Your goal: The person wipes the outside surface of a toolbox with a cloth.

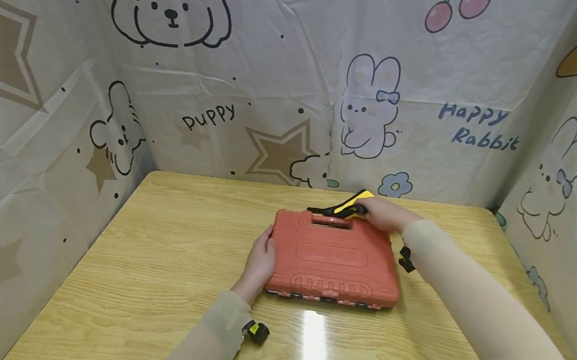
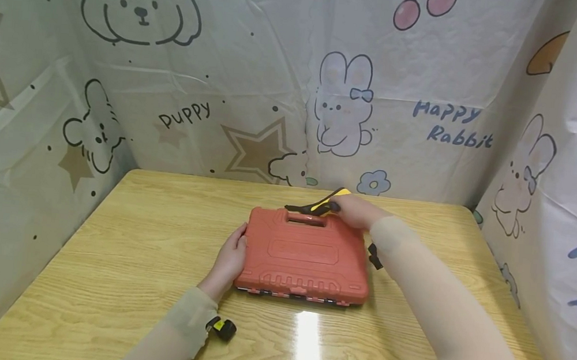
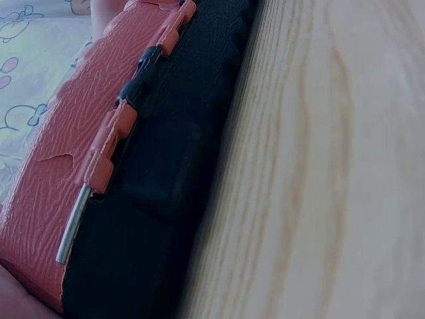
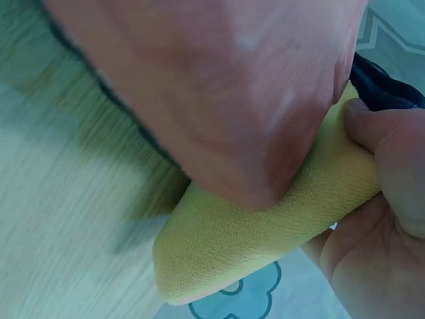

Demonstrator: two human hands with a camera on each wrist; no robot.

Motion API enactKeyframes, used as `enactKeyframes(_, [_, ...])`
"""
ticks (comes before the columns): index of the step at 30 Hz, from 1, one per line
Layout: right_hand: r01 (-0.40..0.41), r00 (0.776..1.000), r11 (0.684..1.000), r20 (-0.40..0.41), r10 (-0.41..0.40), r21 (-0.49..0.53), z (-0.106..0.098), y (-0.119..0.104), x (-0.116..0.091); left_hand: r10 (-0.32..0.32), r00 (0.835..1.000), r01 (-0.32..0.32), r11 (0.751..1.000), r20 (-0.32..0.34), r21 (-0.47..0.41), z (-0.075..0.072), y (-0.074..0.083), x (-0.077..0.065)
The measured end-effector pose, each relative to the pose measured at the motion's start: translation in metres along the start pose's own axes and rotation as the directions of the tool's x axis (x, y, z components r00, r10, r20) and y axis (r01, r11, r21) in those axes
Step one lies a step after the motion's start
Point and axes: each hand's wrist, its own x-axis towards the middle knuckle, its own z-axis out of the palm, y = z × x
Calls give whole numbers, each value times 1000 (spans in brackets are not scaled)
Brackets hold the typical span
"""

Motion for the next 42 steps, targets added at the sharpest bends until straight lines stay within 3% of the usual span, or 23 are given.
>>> enactKeyframes(10, [20, 998, 1000, -62, -19, 24, 2, 14, -12, 20, 1000, -20, 1000, -4, -7, 0, -1, -1])
enactKeyframes(16, [34, 994, 999, -101, -32, 22, 3, 17, -20, -1, 1000, 1, 1000, 4, -17, 0, -1, -1])
enactKeyframes(24, [18, 995, 999, -100, -14, 35, 4, 21, -26, 20, 1000, -20, 1000, -2, 1, -1, -1, -1])
enactKeyframes(33, [-15, 995, 999, -100, 18, 28, 2, 29, -34, 1, 1000, -1, 1000, 6, -5, -1, 0, 0])
enactKeyframes(42, [-10, 989, 1000, -150, 13, 24, 1, 31, -45, -1, 1000, 1, 1000, 4, -10, -1, -1, 0])
